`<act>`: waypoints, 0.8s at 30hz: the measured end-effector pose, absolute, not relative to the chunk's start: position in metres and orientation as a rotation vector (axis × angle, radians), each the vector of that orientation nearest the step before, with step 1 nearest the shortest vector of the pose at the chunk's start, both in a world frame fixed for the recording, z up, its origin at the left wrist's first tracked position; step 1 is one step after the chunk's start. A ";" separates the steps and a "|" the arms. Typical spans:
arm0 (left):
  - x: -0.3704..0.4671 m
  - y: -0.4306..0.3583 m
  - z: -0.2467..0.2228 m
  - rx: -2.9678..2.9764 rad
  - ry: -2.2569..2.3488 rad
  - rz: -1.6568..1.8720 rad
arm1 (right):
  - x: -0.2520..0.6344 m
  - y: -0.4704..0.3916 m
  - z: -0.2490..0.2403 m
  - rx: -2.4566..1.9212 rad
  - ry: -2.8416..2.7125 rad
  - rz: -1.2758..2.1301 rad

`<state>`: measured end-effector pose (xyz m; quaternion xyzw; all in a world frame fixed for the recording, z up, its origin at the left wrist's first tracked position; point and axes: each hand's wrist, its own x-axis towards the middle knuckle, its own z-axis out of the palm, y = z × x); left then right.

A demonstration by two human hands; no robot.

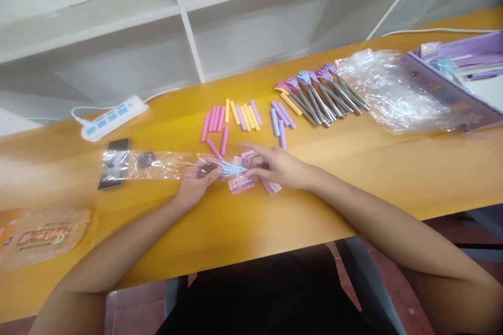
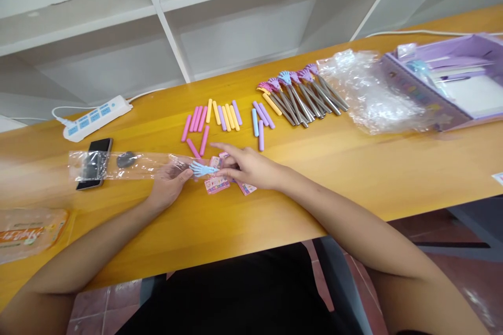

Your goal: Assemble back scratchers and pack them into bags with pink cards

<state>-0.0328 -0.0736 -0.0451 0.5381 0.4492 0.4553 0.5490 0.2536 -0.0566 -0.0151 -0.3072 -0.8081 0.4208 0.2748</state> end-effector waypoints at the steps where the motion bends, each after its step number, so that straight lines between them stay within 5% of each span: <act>1: -0.033 -0.074 -0.045 1.313 1.028 1.033 | 0.253 -0.057 -0.016 -0.834 -2.167 1.162; 12: -0.029 -0.066 -0.035 0.886 0.953 1.389 | 0.268 -0.049 -0.001 -1.158 -2.157 0.834; 24: -0.023 -0.070 -0.029 0.937 0.955 1.203 | 0.254 -0.060 -0.006 -1.054 -2.120 0.959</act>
